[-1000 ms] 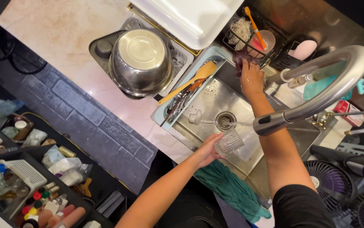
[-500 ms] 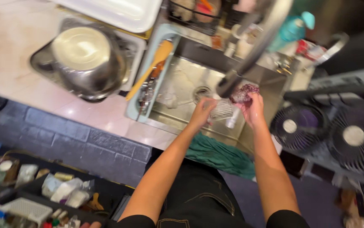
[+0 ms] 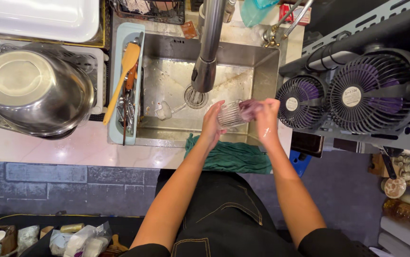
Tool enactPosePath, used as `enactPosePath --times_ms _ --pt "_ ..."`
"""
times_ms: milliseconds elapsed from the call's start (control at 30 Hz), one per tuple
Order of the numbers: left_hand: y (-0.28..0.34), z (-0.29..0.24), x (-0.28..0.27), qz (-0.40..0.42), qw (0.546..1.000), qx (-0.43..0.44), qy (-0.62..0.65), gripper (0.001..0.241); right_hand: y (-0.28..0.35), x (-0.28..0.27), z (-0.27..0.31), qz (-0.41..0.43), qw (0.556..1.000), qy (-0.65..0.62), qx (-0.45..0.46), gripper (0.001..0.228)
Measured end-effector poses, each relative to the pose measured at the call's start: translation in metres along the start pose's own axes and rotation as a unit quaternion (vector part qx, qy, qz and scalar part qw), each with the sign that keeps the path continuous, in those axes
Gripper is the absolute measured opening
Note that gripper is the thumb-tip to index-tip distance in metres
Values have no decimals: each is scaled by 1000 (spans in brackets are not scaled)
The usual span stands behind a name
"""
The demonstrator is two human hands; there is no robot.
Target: The person washes a metal bowl, a wooden spatula, a knife, and a whisk under running water in a kitchen sink. They then open a freezer, retrieve a small container and a can, and place them inside before returning to the sink to wash a whisk.
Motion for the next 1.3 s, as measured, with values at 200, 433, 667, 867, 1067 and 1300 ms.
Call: enactPosePath --times_ms 200,433,667,867,1067,1300 --pt "13 -20 1 10 999 -24 23 40 26 4 67 77 974 183 -112 20" --pt "14 -30 5 76 989 107 -67 39 23 5 19 312 947 -73 -27 40" --pt "23 -43 14 83 981 129 -115 38 17 12 -24 163 931 -58 321 46" --pt "23 -38 18 109 994 -12 21 35 26 8 40 69 953 174 -237 48" --pt "7 -18 22 11 955 253 -154 23 27 15 95 5 987 -42 -155 37" --pt "32 -58 38 1 846 385 -368 26 -8 27 77 55 994 77 49 29"
Point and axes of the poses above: each hand's wrist, its own y-axis away from the middle knuckle, its own x-axis out of the palm, z = x × y, the point moved 2 cm from there along -y, towards the middle knuckle
